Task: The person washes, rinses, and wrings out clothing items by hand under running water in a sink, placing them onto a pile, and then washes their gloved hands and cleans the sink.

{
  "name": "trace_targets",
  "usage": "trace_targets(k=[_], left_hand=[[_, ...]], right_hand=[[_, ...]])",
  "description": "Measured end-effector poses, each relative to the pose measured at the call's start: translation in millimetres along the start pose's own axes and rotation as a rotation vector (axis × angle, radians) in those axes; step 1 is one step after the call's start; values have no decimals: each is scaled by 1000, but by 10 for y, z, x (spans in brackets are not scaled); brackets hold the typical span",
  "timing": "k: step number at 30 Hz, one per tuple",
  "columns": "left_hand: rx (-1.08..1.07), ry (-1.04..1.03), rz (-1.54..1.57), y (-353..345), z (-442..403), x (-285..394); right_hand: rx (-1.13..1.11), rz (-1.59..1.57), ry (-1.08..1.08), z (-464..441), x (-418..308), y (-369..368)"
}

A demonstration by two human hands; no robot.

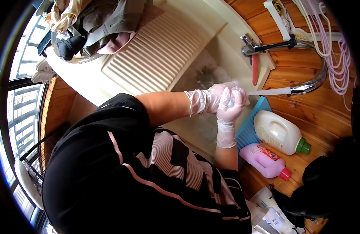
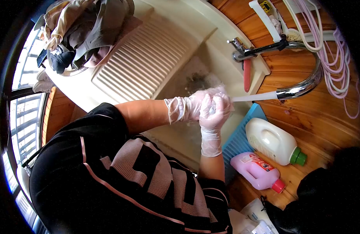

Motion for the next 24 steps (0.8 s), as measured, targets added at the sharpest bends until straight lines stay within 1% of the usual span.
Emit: trace_targets(k=[1,3,4,5,6,7,8,9,10,11,12,13,14,15,16,18,19,20,21,22,23,24], left_hand=[[2,-147,-665,-44,15,195],[-1,335,-763,16,-3,-34],[-4,578,-801,54,43,-159],[104,694,-711,98,105,-241],[47,726,-782,90,85,-303],[-11,754,-854,102,44,-365],[-70,783,-925,103,38,-430],[-117,673,-1116,80,32,-459],[-68,622,-1187,111,48,-626],[-19,570,-1257,135,56,-860],[169,720,-944,186,97,-861],[441,797,-565,227,166,-851],[725,810,-264,244,248,-825],[676,768,-280,207,238,-671],[626,727,-295,171,249,-561],[671,622,41,134,292,-704],[686,567,208,108,293,-703],[623,672,454,31,310,-759],[551,771,701,-53,322,-657],[472,862,947,-160,336,-593],[530,885,1098,-183,335,-612],[557,858,1053,-112,326,-633]], right_hand=[[-6,2,-70,-21,19,-7],[18,5,-199,-5,122,-17],[35,-104,-358,30,236,-52],[50,-213,-518,86,337,-100],[67,-321,-678,145,423,-147],[71,-293,-666,97,420,-123],[119,-390,-753,93,436,-120],[168,-488,-839,88,442,-126],[219,-587,-922,107,457,-148],[162,-622,-937,202,638,-163],[179,-773,-981,302,790,-187],[196,-925,-1020,368,892,-213],[211,-1078,-1057,429,951,-248],[177,-1250,-1092,339,812,-247],[175,-1358,-1076,304,775,-213],[273,-1133,-1067,414,1004,-87],[323,-1076,-1013,374,978,-47],[371,-1019,-958,315,918,-20],[416,-962,-903,263,841,11],[285,-854,-900,224,727,1],[155,-746,-889,195,601,0],[29,-636,-874,184,525,-4]])
Point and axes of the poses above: each hand's wrist, its own z-axis away from the middle knuckle, its own y-axis out of the back of the hand, x = y × z, the point moved 6 cm from there along -z, towards the middle knuckle, and after that the axes turned 5 degrees about -x, right-handed, at the moved point
